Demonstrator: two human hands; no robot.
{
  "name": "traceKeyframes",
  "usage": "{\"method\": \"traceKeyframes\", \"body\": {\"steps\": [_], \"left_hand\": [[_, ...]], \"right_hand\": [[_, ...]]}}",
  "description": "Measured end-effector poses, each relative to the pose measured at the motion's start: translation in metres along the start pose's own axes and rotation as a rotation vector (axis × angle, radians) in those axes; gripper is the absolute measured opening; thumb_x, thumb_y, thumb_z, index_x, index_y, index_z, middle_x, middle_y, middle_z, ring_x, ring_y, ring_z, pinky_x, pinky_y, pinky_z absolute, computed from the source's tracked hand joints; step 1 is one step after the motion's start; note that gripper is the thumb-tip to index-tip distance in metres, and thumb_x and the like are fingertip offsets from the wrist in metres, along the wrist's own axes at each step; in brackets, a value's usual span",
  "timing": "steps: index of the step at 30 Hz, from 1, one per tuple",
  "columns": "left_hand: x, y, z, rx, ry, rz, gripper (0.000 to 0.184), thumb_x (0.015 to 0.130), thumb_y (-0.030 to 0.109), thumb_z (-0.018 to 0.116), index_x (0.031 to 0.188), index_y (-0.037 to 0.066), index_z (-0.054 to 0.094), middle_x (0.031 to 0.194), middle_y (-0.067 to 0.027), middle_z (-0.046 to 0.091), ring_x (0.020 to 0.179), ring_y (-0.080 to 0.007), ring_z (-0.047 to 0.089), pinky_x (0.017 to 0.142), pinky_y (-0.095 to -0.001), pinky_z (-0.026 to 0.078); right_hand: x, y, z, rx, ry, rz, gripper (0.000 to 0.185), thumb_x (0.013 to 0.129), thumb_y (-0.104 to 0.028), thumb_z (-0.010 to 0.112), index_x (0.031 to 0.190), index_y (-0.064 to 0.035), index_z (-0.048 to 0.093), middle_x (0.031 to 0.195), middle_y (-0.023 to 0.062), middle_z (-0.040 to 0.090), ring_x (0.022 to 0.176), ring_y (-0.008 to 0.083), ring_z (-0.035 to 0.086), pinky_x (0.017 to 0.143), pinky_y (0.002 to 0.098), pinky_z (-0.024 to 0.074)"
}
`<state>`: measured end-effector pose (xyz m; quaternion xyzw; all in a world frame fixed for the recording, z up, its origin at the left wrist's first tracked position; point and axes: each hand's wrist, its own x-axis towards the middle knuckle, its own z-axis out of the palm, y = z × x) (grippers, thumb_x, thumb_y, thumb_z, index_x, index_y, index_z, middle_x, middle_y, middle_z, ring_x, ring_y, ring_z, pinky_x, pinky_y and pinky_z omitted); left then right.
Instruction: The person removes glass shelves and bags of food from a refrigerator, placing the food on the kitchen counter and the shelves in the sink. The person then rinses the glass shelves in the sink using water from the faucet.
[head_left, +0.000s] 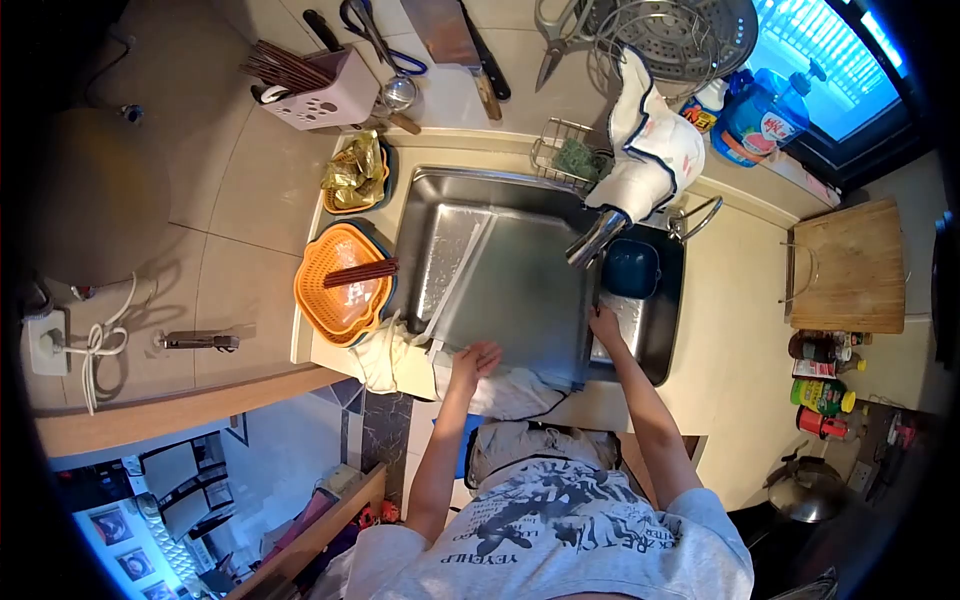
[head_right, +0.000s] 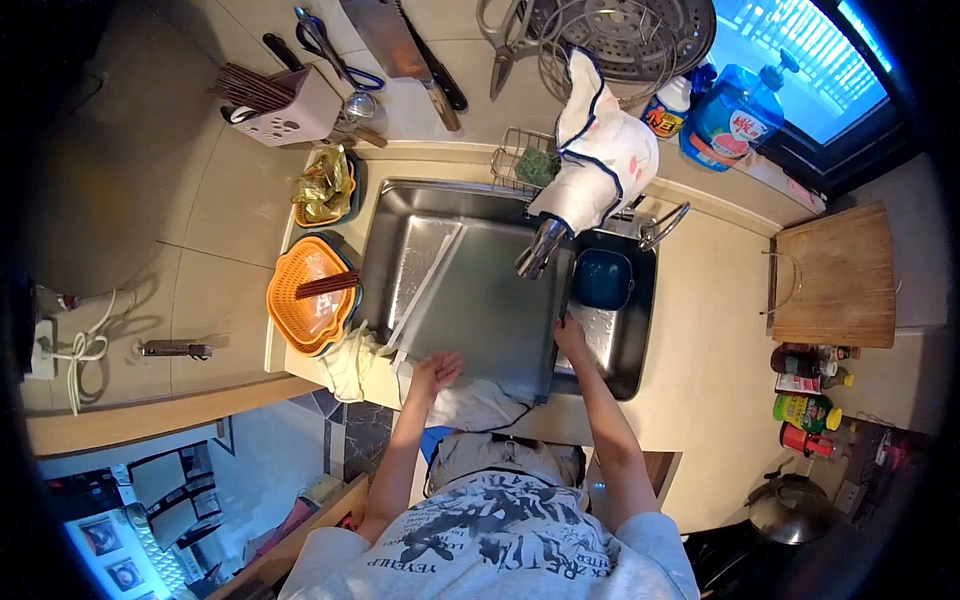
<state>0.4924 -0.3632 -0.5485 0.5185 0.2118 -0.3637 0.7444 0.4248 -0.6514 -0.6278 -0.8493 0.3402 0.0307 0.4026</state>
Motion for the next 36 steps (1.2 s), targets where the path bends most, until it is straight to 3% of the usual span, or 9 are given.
{"method": "traceKeyframes", "body": {"steps": [11, 16, 21, 27, 29, 31, 32, 34, 36], "left_hand": [[-0.02, -0.001, -0.026, 0.087, -0.131, -0.168, 0.029, 0.082, 0.019, 0.042, 0.096, -0.006, 0.049, 0.093, -0.02, 0.056, 0.083, -0.0256, 0.058, 0.072, -0.0301, 0.05], [-0.06, -0.005, -0.025, 0.654, -0.08, -0.082, 0.03, 0.085, 0.022, 0.041, 0.099, -0.004, 0.049, 0.093, -0.0139, 0.057, 0.081, -0.0195, 0.057, 0.069, -0.0255, 0.047], [-0.108, -0.05, -0.049, 0.843, 0.158, 0.353, 0.034, 0.086, 0.029, 0.042, 0.099, -0.002, 0.051, 0.089, -0.0117, 0.059, 0.081, -0.019, 0.057, 0.069, -0.0278, 0.044], [-0.215, -0.139, -0.049, 0.815, 0.557, 0.206, 0.032, 0.084, 0.027, 0.043, 0.101, 0.0, 0.05, 0.093, -0.0165, 0.058, 0.086, -0.0281, 0.056, 0.074, -0.0326, 0.042], [-0.248, -0.196, -0.062, 0.675, 0.575, 0.222, 0.033, 0.083, 0.026, 0.043, 0.103, 0.001, 0.049, 0.095, -0.0177, 0.057, 0.089, -0.0309, 0.054, 0.075, -0.0336, 0.042], [-0.283, -0.245, -0.068, 0.496, 0.593, 0.224, 0.033, 0.082, 0.026, 0.043, 0.104, 0.001, 0.049, 0.095, -0.0181, 0.057, 0.089, -0.0302, 0.054, 0.077, -0.033, 0.042], [-0.302, -0.258, -0.069, 0.425, 0.707, 0.244, 0.033, 0.082, 0.026, 0.043, 0.104, 0.001, 0.049, 0.095, -0.0181, 0.057, 0.089, -0.0302, 0.054, 0.077, -0.033, 0.042], [-0.337, -0.284, -0.068, 0.521, 0.837, 0.035, 0.035, 0.082, 0.026, 0.043, 0.105, 0.002, 0.049, 0.094, -0.0181, 0.057, 0.087, -0.0284, 0.055, 0.077, -0.0333, 0.042], [-0.362, -0.311, -0.075, 0.396, 1.006, 0.048, 0.035, 0.081, 0.027, 0.043, 0.106, 0.002, 0.049, 0.094, -0.0183, 0.057, 0.088, -0.0286, 0.055, 0.077, -0.034, 0.042]], "right_hand": [[-0.001, -0.008, -0.003, -0.191, -0.075, 0.038, 0.026, 0.078, -0.017, 0.042, 0.094, 0.0032, 0.046, 0.089, 0.0276, 0.054, 0.083, 0.0415, 0.052, 0.072, 0.045, 0.0427], [0.008, -0.002, -0.001, -0.214, -0.101, -0.05, 0.024, 0.078, -0.017, 0.044, 0.091, 0.0027, 0.049, 0.081, 0.0267, 0.055, 0.082, 0.0412, 0.052, 0.073, 0.0448, 0.0403], [0.02, 0.009, 0.003, -0.282, -0.139, -0.201, 0.03, 0.081, -0.024, 0.043, 0.093, 0.0015, 0.053, 0.083, 0.0251, 0.056, 0.083, 0.0411, 0.052, 0.072, 0.0454, 0.0401], [0.027, 0.01, -0.001, -0.426, -0.196, -0.223, 0.044, 0.082, -0.035, 0.041, 0.082, 0.0067, 0.055, 0.081, 0.0295, 0.053, 0.082, 0.0444, 0.049, 0.069, 0.0449, 0.0403], [0.024, 0.01, -0.002, -0.458, -0.162, -0.333, 0.035, 0.082, -0.028, 0.041, 0.081, 0.0018, 0.058, 0.078, 0.0233, 0.057, 0.077, 0.0404, 0.054, 0.067, 0.0432, 0.0433], [0.063, 0.051, 0.011, -0.862, -0.087, -0.917, 0.021, 0.079, -0.015, 0.043, 0.078, -0.0007, 0.058, 0.07, 0.0157, 0.059, 0.065, 0.0272, 0.059, 0.057, 0.0354, 0.0474], [0.09, 0.081, 0.02, -0.686, 0.223, -1.164, 0.019, 0.08, -0.015, 0.044, 0.083, -0.0003, 0.056, 0.071, 0.0135, 0.06, 0.059, 0.0249, 0.059, 0.051, 0.0355, 0.0479], [0.024, 0.007, -0.001, -0.848, 0.238, -0.605, 0.024, 0.084, -0.02, 0.043, 0.095, -0.0002, 0.05, 0.077, 0.0116, 0.059, 0.057, 0.0245, 0.058, 0.048, 0.032, 0.0484], [-0.013, -0.024, 0.005, -0.088, 0.23, -0.806, 0.027, 0.087, -0.021, 0.037, 0.104, -0.0037, 0.051, 0.091, 0.015, 0.058, 0.074, 0.0315, 0.058, 0.062, 0.0355, 0.047]]}}
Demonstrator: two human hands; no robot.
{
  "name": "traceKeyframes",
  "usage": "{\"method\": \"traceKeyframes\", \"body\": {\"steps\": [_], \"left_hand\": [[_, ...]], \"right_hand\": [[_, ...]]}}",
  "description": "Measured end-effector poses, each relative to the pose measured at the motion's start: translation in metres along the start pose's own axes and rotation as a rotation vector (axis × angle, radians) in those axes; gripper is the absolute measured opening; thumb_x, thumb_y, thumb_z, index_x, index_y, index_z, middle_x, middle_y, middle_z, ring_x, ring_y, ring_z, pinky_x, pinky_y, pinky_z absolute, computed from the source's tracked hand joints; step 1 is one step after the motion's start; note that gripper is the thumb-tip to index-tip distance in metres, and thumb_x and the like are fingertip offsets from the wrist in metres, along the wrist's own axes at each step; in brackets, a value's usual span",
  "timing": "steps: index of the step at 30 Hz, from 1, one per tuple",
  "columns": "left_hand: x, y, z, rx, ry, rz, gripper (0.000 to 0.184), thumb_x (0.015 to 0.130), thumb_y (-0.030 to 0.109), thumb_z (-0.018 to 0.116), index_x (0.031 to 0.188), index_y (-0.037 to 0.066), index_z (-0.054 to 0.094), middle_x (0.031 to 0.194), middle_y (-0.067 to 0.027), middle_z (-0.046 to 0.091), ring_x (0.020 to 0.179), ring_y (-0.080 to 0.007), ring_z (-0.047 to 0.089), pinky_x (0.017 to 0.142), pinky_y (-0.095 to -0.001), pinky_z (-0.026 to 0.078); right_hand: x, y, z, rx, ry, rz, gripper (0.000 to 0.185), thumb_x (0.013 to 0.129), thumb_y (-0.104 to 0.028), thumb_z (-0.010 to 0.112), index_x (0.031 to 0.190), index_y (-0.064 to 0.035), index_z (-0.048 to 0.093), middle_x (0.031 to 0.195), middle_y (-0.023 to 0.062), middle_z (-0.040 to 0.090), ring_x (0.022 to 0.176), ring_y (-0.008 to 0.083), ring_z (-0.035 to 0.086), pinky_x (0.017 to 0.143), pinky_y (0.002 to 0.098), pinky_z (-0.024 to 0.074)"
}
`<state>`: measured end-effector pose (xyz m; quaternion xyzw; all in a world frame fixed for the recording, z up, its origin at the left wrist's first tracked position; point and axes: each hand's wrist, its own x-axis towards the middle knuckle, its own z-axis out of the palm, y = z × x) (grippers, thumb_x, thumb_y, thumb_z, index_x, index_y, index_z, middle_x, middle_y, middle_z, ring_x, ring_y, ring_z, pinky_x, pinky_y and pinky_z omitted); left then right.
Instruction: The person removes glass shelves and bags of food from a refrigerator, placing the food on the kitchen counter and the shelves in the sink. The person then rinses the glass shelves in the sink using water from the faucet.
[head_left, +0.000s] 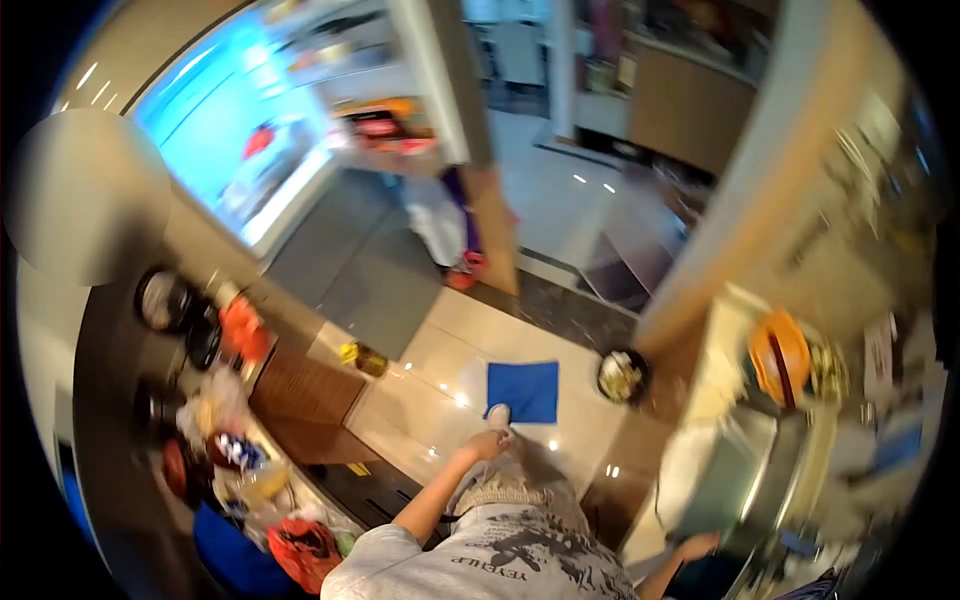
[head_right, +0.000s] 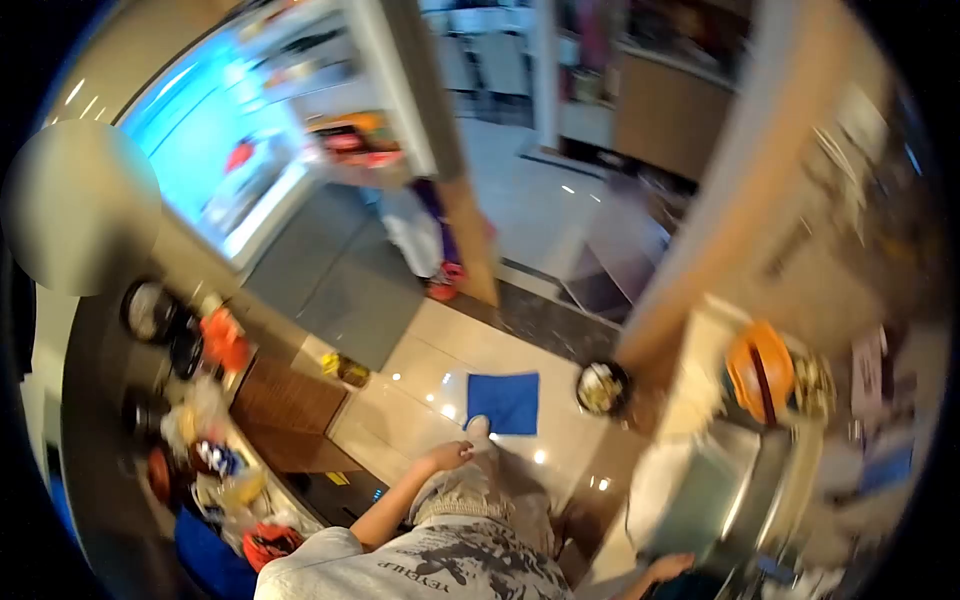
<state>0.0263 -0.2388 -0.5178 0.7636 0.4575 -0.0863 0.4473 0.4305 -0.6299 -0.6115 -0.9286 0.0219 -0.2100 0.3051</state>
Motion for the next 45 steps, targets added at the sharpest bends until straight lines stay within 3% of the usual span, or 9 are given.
{"method": "traceKeyframes", "body": {"steps": [1, 5, 6, 11, 14, 19, 27, 34, 45], "left_hand": [[-0.004, -0.017, -0.004, -0.031, 0.041, -0.022, 0.036, 0.081, 0.028, 0.043, 0.106, 0.002, 0.049, 0.094, -0.0186, 0.057, 0.088, -0.0288, 0.055, 0.077, -0.0347, 0.042], [0.013, -0.105, 0.003, -0.187, 0.161, -0.044, 0.034, 0.08, 0.031, 0.043, 0.096, 0.002, 0.053, 0.093, -0.0195, 0.057, 0.087, -0.0327, 0.054, 0.077, -0.0388, 0.04], [0.011, -0.118, -0.008, -0.195, 0.187, -0.064, 0.034, 0.08, 0.031, 0.043, 0.096, 0.002, 0.053, 0.093, -0.0195, 0.057, 0.087, -0.0327, 0.054, 0.077, -0.0388, 0.04], [0.001, -0.197, -0.09, -0.321, 0.031, -0.055, 0.035, 0.082, 0.027, 0.042, 0.106, 0.003, 0.05, 0.105, -0.0181, 0.052, 0.098, -0.0295, 0.05, 0.084, -0.0338, 0.038], [-0.03, -0.221, -0.173, -0.403, 0.419, -0.192, 0.038, 0.082, 0.027, 0.041, 0.106, 0.0, 0.05, 0.102, -0.0206, 0.053, 0.096, -0.0312, 0.051, 0.082, -0.0343, 0.039], [-0.057, -0.267, -0.269, -0.502, 0.675, -0.294, 0.04, 0.082, 0.025, 0.042, 0.108, -0.004, 0.046, 0.104, -0.0235, 0.051, 0.097, -0.0329, 0.051, 0.083, -0.0347, 0.039], [-0.04, -0.317, -0.275, -0.762, 0.739, -0.375, 0.038, 0.084, 0.025, 0.045, 0.111, -0.002, 0.045, 0.104, -0.017, 0.054, 0.094, -0.0251, 0.053, 0.08, -0.0309, 0.041], [-0.003, -0.351, -0.293, -0.982, 0.846, -0.492, 0.034, 0.085, 0.023, 0.045, 0.107, -0.001, 0.048, 0.096, -0.0119, 0.057, 0.09, -0.0196, 0.054, 0.077, -0.0279, 0.041], [-0.022, -0.298, -0.504, -1.287, 1.078, -0.022, 0.024, 0.087, 0.015, 0.041, 0.103, -0.002, 0.05, 0.088, -0.0082, 0.058, 0.083, -0.0129, 0.053, 0.073, -0.0228, 0.041]], "right_hand": [[0.001, -0.013, 0.014, 0.036, -0.13, 0.197, 0.028, 0.088, -0.019, 0.036, 0.105, -0.0013, 0.049, 0.101, 0.0176, 0.055, 0.083, 0.0337, 0.055, 0.069, 0.0367, 0.0443], [-0.004, -0.097, 0.081, 0.151, -0.426, -0.171, 0.025, 0.082, -0.016, 0.047, 0.101, -0.0006, 0.053, 0.101, 0.0172, 0.054, 0.1, 0.0298, 0.047, 0.093, 0.0389, 0.03], [-0.007, -0.13, 0.092, 0.22, -0.378, -0.44, 0.028, 0.088, -0.015, 0.034, 0.103, 0.0042, 0.048, 0.099, 0.0216, 0.054, 0.091, 0.034, 0.051, 0.078, 0.0359, 0.04], [-0.077, -0.384, 0.087, 0.378, -0.478, -0.606, 0.026, 0.088, -0.012, 0.035, 0.105, 0.0033, 0.047, 0.1, 0.0196, 0.052, 0.094, 0.0303, 0.049, 0.082, 0.0327, 0.0374], [-0.143, -0.533, 0.068, 0.474, -0.642, -0.725, 0.022, 0.087, -0.009, 0.036, 0.103, 0.0007, 0.049, 0.1, 0.0164, 0.053, 0.091, 0.0288, 0.051, 0.08, 0.0313, 0.0392], [-0.269, -0.682, 0.054, 0.863, -0.907, -0.969, 0.018, 0.084, -0.006, 0.041, 0.096, -0.0012, 0.053, 0.062, 0.0026, 0.045, 0.055, 0.0078, 0.041, 0.052, 0.0211, 0.035], [-0.454, -0.825, 0.079, 0.978, -1.422, -1.555, 0.018, 0.075, 0.003, 0.046, 0.088, -0.0023, 0.056, 0.064, 0.0101, 0.051, 0.057, 0.0213, 0.052, 0.053, 0.0276, 0.0405], [-0.547, -0.9, 0.154, 0.854, -2.047, -0.93, 0.015, 0.085, -0.006, 0.042, 0.094, -0.002, 0.053, 0.063, 0.0008, 0.05, 0.053, 0.0038, 0.043, 0.047, 0.0158, 0.0339], [-0.652, -1.019, 0.109, 1.112, -2.099, -0.927, 0.016, 0.083, -0.003, 0.043, 0.096, 0.0008, 0.052, 0.067, 0.0038, 0.051, 0.059, 0.0067, 0.048, 0.053, 0.017, 0.0388]]}}
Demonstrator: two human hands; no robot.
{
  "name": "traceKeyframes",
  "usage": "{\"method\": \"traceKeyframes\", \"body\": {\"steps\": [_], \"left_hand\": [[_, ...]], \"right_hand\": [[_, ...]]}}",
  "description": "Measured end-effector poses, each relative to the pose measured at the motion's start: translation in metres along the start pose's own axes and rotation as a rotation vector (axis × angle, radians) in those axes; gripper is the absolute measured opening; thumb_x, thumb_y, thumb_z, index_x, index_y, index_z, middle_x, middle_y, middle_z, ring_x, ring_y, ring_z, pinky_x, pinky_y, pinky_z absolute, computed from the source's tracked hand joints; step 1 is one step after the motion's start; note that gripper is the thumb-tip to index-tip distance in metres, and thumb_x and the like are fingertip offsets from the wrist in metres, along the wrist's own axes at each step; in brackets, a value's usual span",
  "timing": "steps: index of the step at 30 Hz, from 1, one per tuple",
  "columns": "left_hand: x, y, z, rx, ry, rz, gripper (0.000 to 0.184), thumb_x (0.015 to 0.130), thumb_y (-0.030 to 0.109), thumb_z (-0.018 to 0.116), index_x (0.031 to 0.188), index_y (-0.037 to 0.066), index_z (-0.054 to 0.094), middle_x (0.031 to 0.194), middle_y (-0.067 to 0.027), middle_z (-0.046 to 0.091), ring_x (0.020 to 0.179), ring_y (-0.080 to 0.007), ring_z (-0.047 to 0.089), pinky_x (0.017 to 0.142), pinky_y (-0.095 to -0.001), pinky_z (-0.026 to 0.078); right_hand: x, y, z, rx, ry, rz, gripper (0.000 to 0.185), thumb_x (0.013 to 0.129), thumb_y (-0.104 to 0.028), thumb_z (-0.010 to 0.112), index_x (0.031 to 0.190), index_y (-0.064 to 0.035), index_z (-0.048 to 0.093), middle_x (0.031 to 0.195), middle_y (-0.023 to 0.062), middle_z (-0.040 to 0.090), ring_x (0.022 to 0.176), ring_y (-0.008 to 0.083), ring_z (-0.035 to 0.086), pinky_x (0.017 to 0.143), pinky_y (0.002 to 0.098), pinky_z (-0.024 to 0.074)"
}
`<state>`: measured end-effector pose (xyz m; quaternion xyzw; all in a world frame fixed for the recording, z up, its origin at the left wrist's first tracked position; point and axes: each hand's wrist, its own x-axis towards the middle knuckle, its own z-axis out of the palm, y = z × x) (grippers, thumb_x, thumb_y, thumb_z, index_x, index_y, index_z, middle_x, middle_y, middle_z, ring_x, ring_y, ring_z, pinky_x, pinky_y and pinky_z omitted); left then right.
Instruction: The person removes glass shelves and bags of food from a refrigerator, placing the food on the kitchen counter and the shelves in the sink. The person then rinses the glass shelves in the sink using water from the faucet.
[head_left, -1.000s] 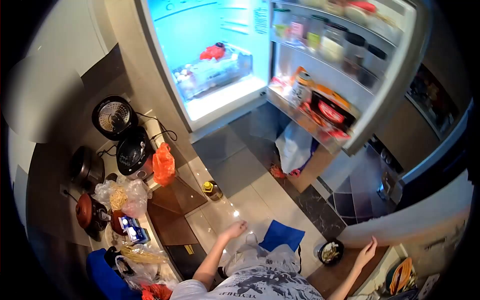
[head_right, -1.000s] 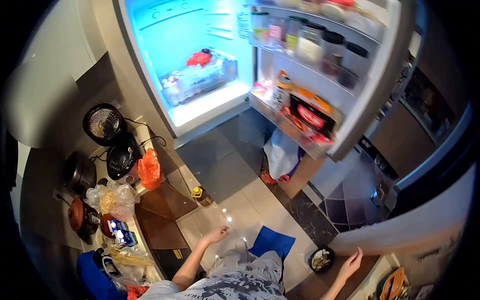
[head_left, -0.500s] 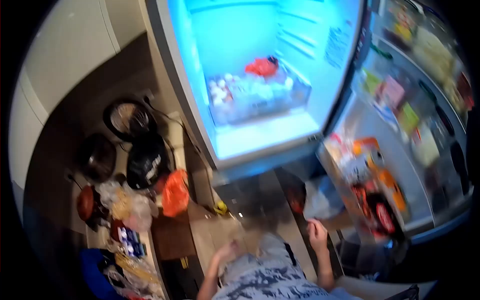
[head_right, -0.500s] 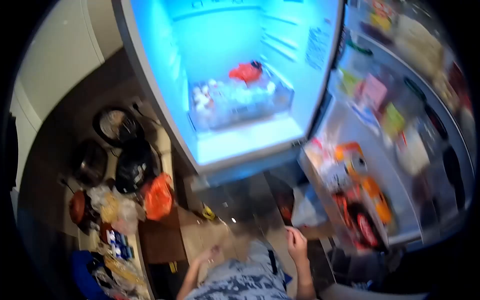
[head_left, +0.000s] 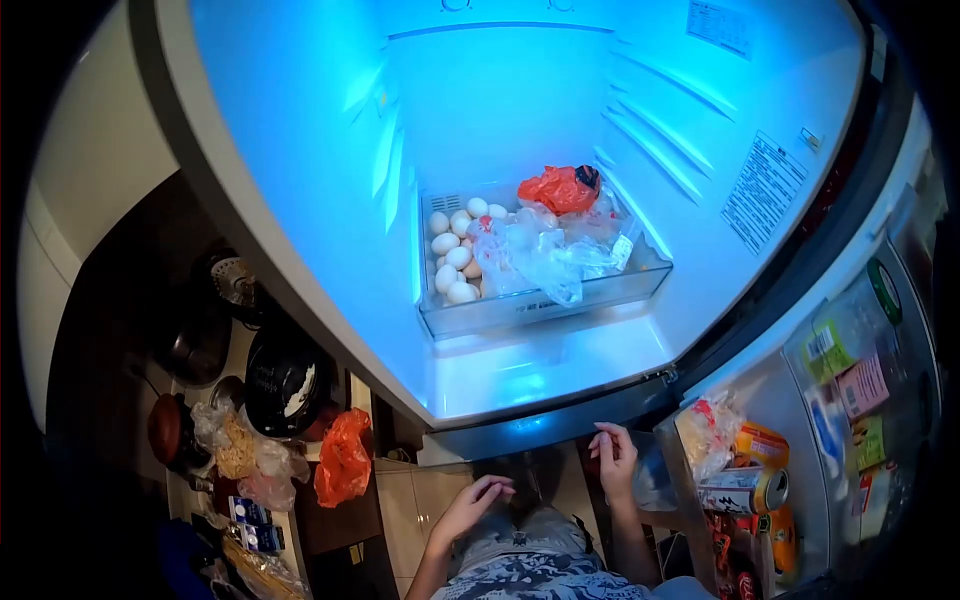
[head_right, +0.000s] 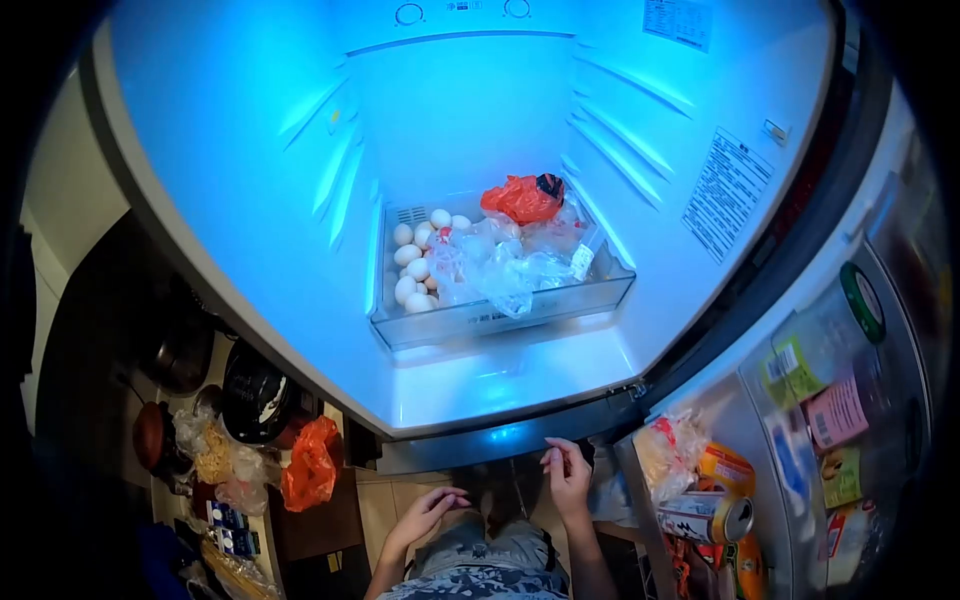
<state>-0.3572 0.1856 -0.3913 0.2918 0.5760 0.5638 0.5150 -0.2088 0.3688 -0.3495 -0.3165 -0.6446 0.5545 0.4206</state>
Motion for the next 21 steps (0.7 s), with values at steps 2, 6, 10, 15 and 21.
{"method": "traceKeyframes", "body": {"steps": [2, 6, 10, 15, 21], "left_hand": [[0.014, 0.024, 0.0, 0.002, 0.019, 0.017, 0.022, 0.087, 0.012, 0.041, 0.101, -0.001, 0.051, 0.088, -0.0074, 0.059, 0.081, -0.011, 0.053, 0.071, -0.0221, 0.041], [0.042, 0.052, -0.023, 0.251, 0.039, 0.193, 0.017, 0.084, 0.008, 0.044, 0.093, -0.001, 0.054, 0.085, -0.0075, 0.059, 0.079, -0.0141, 0.054, 0.069, -0.0237, 0.042], [0.064, 0.056, -0.038, 0.491, 0.294, 0.583, 0.01, 0.077, 0.0, 0.047, 0.082, 0.0, 0.056, 0.078, -0.0096, 0.057, 0.075, -0.024, 0.055, 0.069, -0.0293, 0.043], [0.079, 0.051, -0.037, 0.481, 0.376, 0.662, 0.01, 0.077, -0.001, 0.044, 0.079, -0.001, 0.054, 0.077, -0.0105, 0.056, 0.076, -0.0241, 0.053, 0.07, -0.0305, 0.042], [0.094, 0.056, -0.036, 0.522, 0.304, 0.74, 0.011, 0.073, -0.005, 0.048, 0.079, -0.001, 0.055, 0.08, -0.0128, 0.056, 0.078, -0.0265, 0.054, 0.072, -0.0313, 0.043]], "right_hand": [[0.012, -0.001, 0.012, 0.014, 0.025, -0.018, 0.016, 0.083, -0.002, 0.042, 0.095, 0.0015, 0.052, 0.068, 0.0047, 0.051, 0.06, 0.0074, 0.048, 0.053, 0.0175, 0.0389], [0.041, -0.005, 0.027, 0.005, 0.036, -0.075, 0.015, 0.083, -0.002, 0.043, 0.095, 0.0017, 0.052, 0.068, 0.0043, 0.051, 0.061, 0.0085, 0.048, 0.055, 0.0193, 0.0394], [0.092, -0.051, 0.05, -0.176, 0.098, -0.317, 0.014, 0.077, 0.001, 0.05, 0.09, 0.0016, 0.054, 0.069, 0.0068, 0.053, 0.062, 0.0136, 0.05, 0.058, 0.0234, 0.0406], [0.199, -0.129, 0.106, -0.695, -0.321, -0.722, 0.046, 0.067, -0.019, 0.064, 0.109, -0.0081, 0.048, 0.111, 0.0158, 0.045, 0.1, 0.0296, 0.042, 0.083, 0.0379, 0.0356], [0.289, -0.059, 0.153, -1.399, -0.583, -0.505, 0.084, 0.058, -0.027, 0.071, 0.128, -0.0198, 0.025, 0.126, 0.0147, 0.034, 0.115, 0.0419, 0.027, 0.096, 0.0465, 0.0227]]}}
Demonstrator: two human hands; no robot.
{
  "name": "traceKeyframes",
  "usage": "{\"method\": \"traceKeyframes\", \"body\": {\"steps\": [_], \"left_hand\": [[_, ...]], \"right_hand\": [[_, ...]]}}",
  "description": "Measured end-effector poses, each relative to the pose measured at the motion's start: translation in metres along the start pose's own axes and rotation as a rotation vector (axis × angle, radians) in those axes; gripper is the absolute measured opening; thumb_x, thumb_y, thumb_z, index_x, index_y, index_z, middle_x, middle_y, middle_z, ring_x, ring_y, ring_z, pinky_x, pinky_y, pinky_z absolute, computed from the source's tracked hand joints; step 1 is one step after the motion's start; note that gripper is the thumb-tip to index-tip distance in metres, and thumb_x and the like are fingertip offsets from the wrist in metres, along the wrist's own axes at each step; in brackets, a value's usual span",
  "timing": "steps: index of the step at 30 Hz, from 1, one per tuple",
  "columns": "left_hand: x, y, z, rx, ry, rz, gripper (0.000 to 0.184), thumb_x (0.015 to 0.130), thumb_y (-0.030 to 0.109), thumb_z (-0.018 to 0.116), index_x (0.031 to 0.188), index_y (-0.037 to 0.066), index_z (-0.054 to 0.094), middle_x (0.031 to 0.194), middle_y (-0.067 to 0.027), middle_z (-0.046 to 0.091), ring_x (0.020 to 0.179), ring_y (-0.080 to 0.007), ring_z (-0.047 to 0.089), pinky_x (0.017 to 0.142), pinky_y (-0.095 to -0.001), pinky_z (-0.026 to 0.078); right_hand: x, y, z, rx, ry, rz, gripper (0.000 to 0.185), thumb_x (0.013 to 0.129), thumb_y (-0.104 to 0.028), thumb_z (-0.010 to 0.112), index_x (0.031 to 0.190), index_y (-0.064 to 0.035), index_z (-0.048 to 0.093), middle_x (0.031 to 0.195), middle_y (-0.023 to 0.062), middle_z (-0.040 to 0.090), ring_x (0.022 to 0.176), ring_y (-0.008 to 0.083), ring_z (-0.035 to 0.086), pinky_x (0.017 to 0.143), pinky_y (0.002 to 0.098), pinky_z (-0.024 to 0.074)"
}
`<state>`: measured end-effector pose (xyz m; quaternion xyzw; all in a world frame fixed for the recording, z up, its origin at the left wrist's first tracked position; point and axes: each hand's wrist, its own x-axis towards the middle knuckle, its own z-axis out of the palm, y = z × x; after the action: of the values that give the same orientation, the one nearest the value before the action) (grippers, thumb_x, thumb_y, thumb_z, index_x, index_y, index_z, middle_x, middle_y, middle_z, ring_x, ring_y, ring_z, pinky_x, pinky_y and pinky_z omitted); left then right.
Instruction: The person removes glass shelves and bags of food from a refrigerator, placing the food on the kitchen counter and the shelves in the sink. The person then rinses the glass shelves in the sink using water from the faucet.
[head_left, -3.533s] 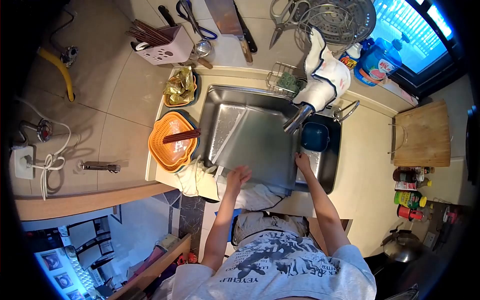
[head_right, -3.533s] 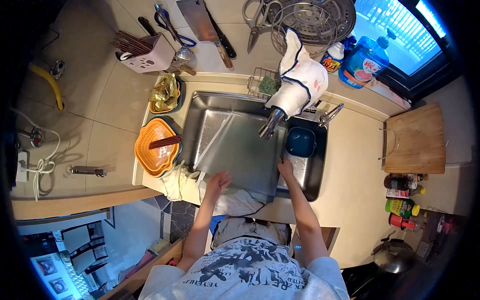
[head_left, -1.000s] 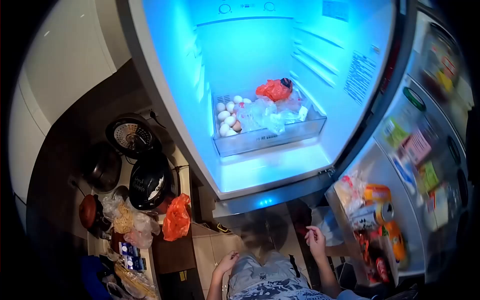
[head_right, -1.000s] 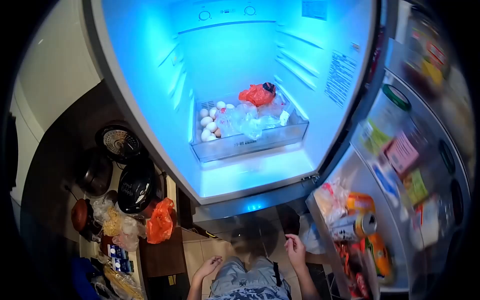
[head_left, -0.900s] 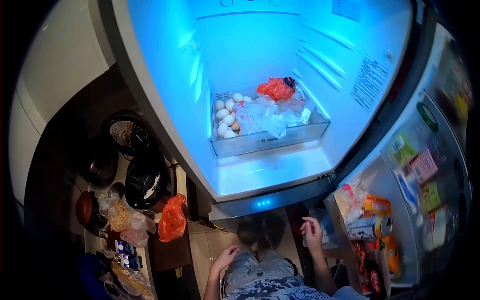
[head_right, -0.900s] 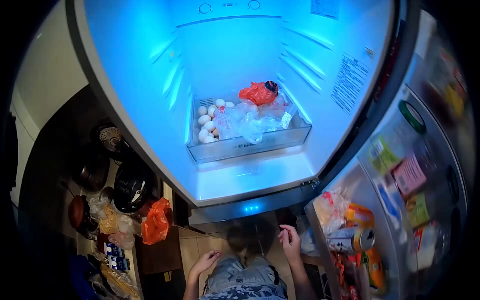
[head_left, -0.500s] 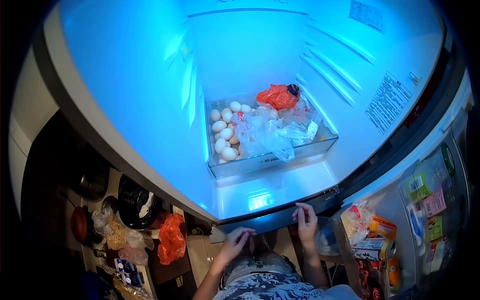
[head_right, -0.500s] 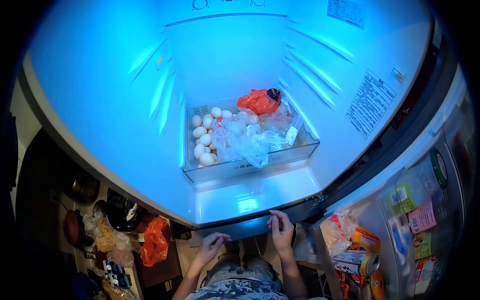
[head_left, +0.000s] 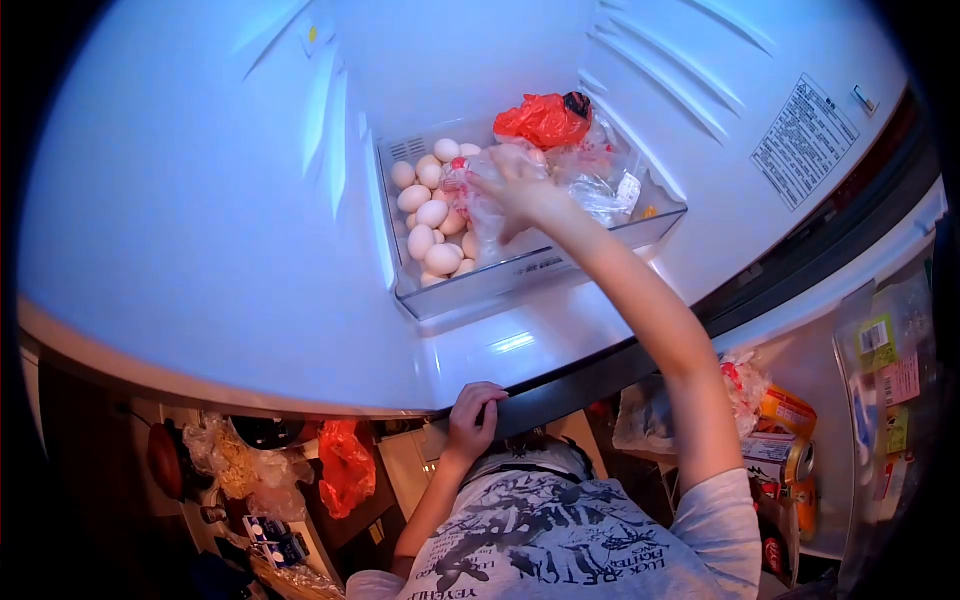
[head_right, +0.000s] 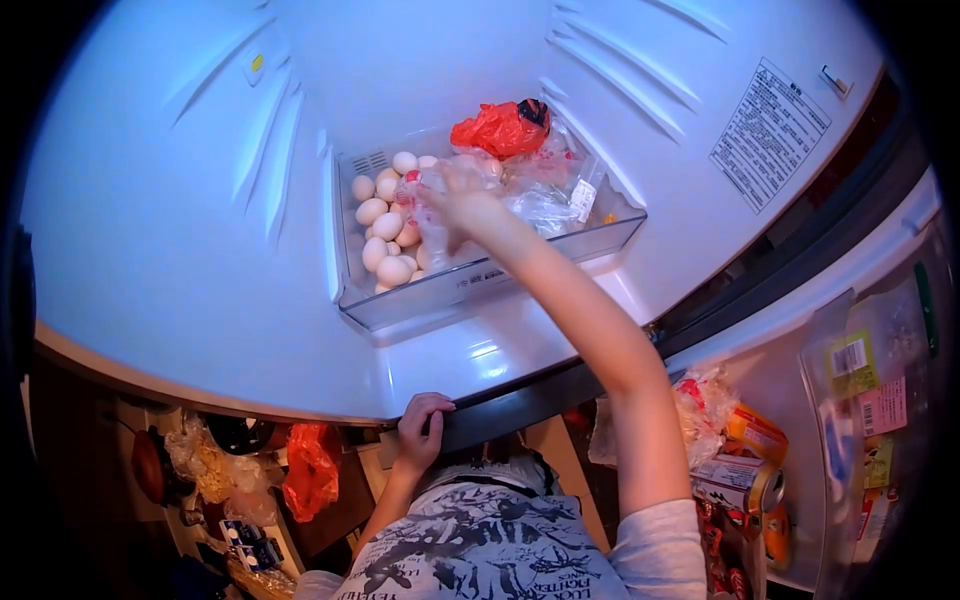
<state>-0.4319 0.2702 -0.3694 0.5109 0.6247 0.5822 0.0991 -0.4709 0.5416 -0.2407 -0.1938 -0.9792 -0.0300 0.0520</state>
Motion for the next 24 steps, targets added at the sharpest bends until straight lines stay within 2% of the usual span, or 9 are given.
{"method": "traceKeyframes", "body": {"steps": [2, 3, 5, 6, 8, 9, 11, 18, 24], "left_hand": [[-0.001, -0.005, -0.005, -0.013, -0.021, 0.006, 0.011, 0.073, -0.005, 0.048, 0.079, 0.0, 0.055, 0.08, -0.0129, 0.056, 0.078, -0.0264, 0.054, 0.071, -0.0311, 0.043], [0.0, -0.008, -0.005, -0.031, -0.035, 0.011, 0.011, 0.072, -0.006, 0.048, 0.079, 0.0, 0.055, 0.08, -0.0129, 0.056, 0.078, -0.0262, 0.054, 0.071, -0.0309, 0.043], [0.001, -0.007, -0.007, -0.026, -0.038, 0.002, 0.011, 0.073, -0.005, 0.047, 0.079, 0.0, 0.055, 0.08, -0.013, 0.056, 0.077, -0.0259, 0.054, 0.07, -0.0305, 0.043], [0.003, -0.006, -0.007, -0.023, -0.043, 0.0, 0.01, 0.074, -0.004, 0.047, 0.078, 0.0, 0.055, 0.079, -0.0131, 0.056, 0.077, -0.0256, 0.055, 0.07, -0.0302, 0.044], [0.004, -0.006, -0.008, -0.018, -0.039, -0.008, 0.01, 0.075, -0.004, 0.047, 0.078, 0.0, 0.055, 0.079, -0.0129, 0.057, 0.077, -0.0256, 0.055, 0.07, -0.0302, 0.044], [0.003, -0.006, -0.008, -0.018, -0.043, -0.016, 0.01, 0.075, -0.004, 0.046, 0.078, 0.0, 0.055, 0.079, -0.0128, 0.057, 0.077, -0.0256, 0.055, 0.07, -0.0303, 0.044], [0.003, -0.007, -0.009, -0.029, -0.054, -0.02, 0.011, 0.074, -0.005, 0.047, 0.079, 0.0, 0.055, 0.08, -0.0126, 0.056, 0.078, -0.0256, 0.054, 0.071, -0.0301, 0.043], [0.003, -0.007, -0.012, -0.095, -0.082, -0.085, 0.012, 0.075, -0.005, 0.047, 0.08, 0.0, 0.056, 0.08, -0.0115, 0.056, 0.078, -0.0239, 0.054, 0.07, -0.0289, 0.043], [0.003, -0.008, -0.011, -0.109, -0.082, -0.101, 0.011, 0.076, -0.004, 0.046, 0.081, -0.001, 0.056, 0.078, -0.0111, 0.057, 0.076, -0.0227, 0.055, 0.068, -0.0281, 0.044]], "right_hand": [[0.031, 0.039, 0.029, 0.309, -0.177, 0.126, 0.071, 0.061, -0.015, 0.066, 0.124, -0.0163, 0.034, 0.119, 0.0182, 0.041, 0.111, 0.0369, 0.037, 0.092, 0.0428, 0.0301], [0.038, 0.053, 0.022, 0.306, -0.173, 0.12, 0.071, 0.061, -0.015, 0.066, 0.124, -0.0163, 0.034, 0.119, 0.0182, 0.041, 0.111, 0.0369, 0.037, 0.092, 0.0428, 0.0301], [0.041, 0.071, 0.006, 0.378, -0.117, -0.031, 0.048, 0.062, -0.003, 0.056, 0.11, -0.0074, 0.05, 0.102, 0.0207, 0.053, 0.098, 0.0316, 0.05, 0.083, 0.0363, 0.0386], [0.041, 0.076, 0.001, 0.378, -0.116, -0.04, 0.048, 0.062, -0.003, 0.056, 0.11, -0.0074, 0.05, 0.102, 0.0207, 0.053, 0.098, 0.0316, 0.05, 0.083, 0.0363, 0.0386], [0.041, 0.081, -0.005, 0.551, 0.177, -0.031, 0.035, 0.06, 0.004, 0.046, 0.093, -0.0002, 0.057, 0.086, 0.0211, 0.058, 0.084, 0.0284, 0.057, 0.074, 0.0311, 0.0424], [0.041, 0.081, -0.005, 0.554, 0.174, -0.038, 0.035, 0.06, 0.004, 0.046, 0.093, -0.0002, 0.057, 0.086, 0.0211, 0.058, 0.084, 0.0284, 0.057, 0.074, 0.0311, 0.0424], [0.044, 0.082, -0.006, 0.712, 0.153, 0.092, 0.036, 0.06, 0.001, 0.048, 0.094, 0.0009, 0.057, 0.088, 0.0222, 0.057, 0.087, 0.0311, 0.056, 0.077, 0.0323, 0.0423], [0.048, 0.083, 0.004, 0.764, 0.256, 0.208, 0.041, 0.057, 0.0, 0.046, 0.097, 0.0035, 0.056, 0.091, 0.0229, 0.057, 0.088, 0.0301, 0.056, 0.078, 0.0309, 0.0423], [0.051, 0.09, 0.009, 0.787, 0.21, 0.151, 0.04, 0.058, 0.0, 0.046, 0.096, 0.0032, 0.057, 0.089, 0.0229, 0.057, 0.086, 0.0303, 0.057, 0.076, 0.0309, 0.0429]]}}
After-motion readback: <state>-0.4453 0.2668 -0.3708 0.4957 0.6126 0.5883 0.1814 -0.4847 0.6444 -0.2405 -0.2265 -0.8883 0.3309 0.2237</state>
